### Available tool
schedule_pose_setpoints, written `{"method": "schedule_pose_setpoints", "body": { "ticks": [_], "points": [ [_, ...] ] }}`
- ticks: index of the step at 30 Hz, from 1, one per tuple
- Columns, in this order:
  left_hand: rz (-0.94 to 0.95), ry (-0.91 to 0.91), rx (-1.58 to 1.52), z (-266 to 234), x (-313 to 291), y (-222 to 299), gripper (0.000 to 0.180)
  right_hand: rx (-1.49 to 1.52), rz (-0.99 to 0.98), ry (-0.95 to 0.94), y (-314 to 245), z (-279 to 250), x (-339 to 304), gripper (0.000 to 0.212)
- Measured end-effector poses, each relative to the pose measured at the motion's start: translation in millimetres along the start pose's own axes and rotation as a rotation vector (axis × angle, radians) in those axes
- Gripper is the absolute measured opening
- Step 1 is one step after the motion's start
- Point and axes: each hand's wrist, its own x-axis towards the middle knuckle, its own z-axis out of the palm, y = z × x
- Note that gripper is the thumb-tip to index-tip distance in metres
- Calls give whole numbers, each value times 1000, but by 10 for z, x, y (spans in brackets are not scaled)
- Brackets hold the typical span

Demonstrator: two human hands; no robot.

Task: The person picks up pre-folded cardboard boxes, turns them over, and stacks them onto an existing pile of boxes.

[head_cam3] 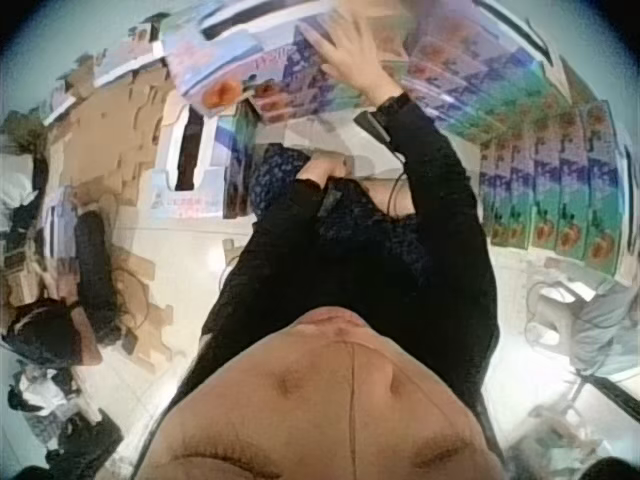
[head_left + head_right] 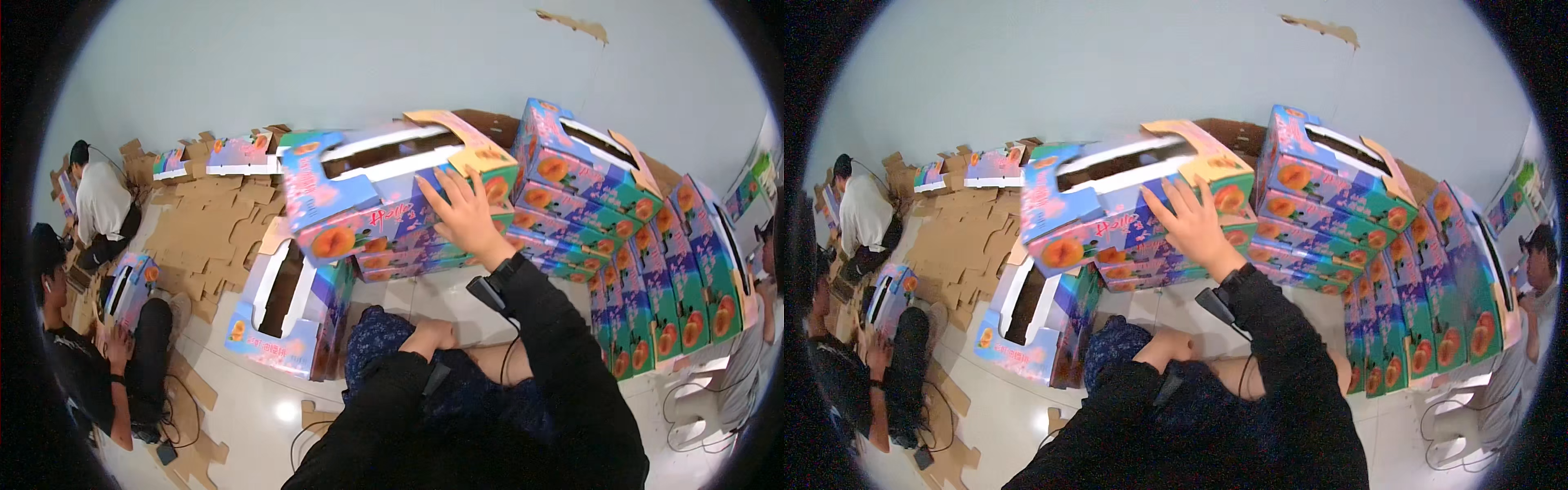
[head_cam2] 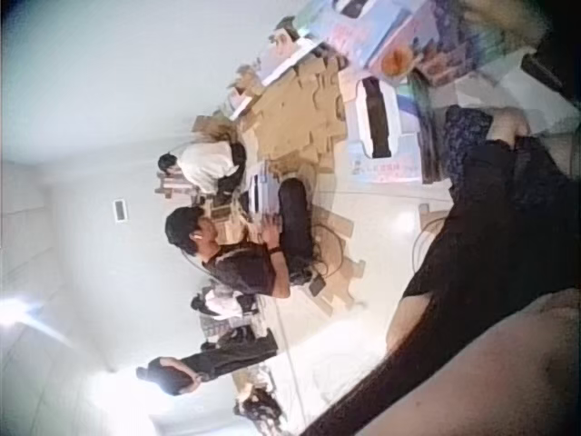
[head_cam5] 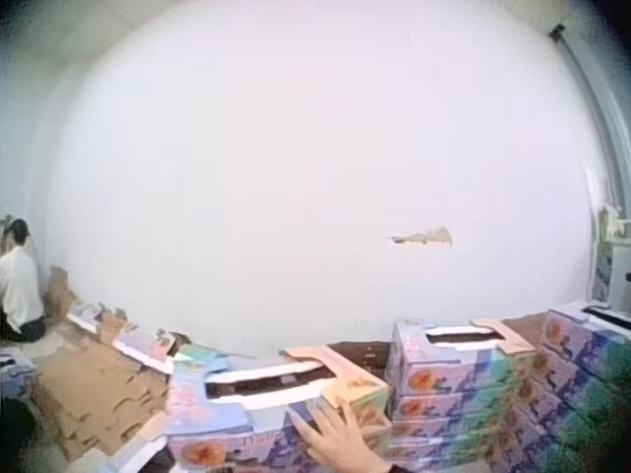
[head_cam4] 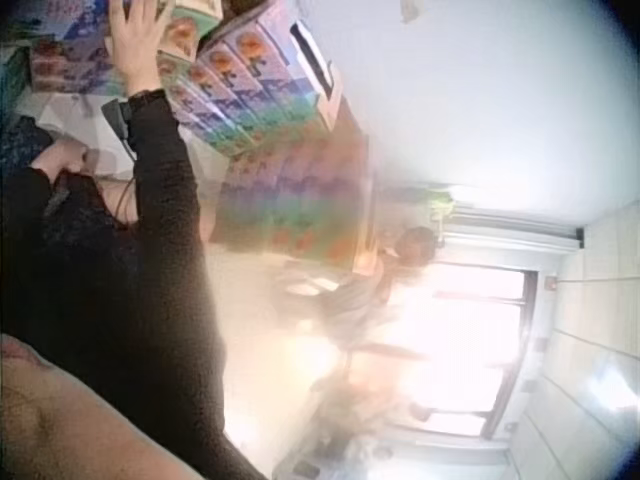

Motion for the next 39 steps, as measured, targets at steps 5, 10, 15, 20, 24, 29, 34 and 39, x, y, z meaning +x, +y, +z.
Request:
{"method": "schedule_pose_setpoints", "body": {
  "ticks": [5,10,15,20,24,29,34,39],
  "points": [
    [46,-54,46,-181,-52,180,41,-85,47,-120,275,274,-378,89],
    [24,-47,59,-147,-30,144,42,21,114,-166,381,359,-518,88],
    [48,-18,37,-178,-39,181,42,84,136,-179,415,350,-557,90],
    [-61,-141,-6,-214,-44,197,38,143,156,-256,412,128,-480,87],
    [-49,-235,10,-317,-76,262,40,53,183,-175,724,-262,-561,80],
    [-15,-171,-44,-79,-31,29,49,-251,333,-45,1491,-816,-701,77],
    [-40,-254,-58,-170,32,110,47,-529,509,-158,2254,-1357,-979,92],
    [-96,-192,-89,-302,-93,163,42,-471,580,-430,2793,-1449,-1343,107]
  ]
}}
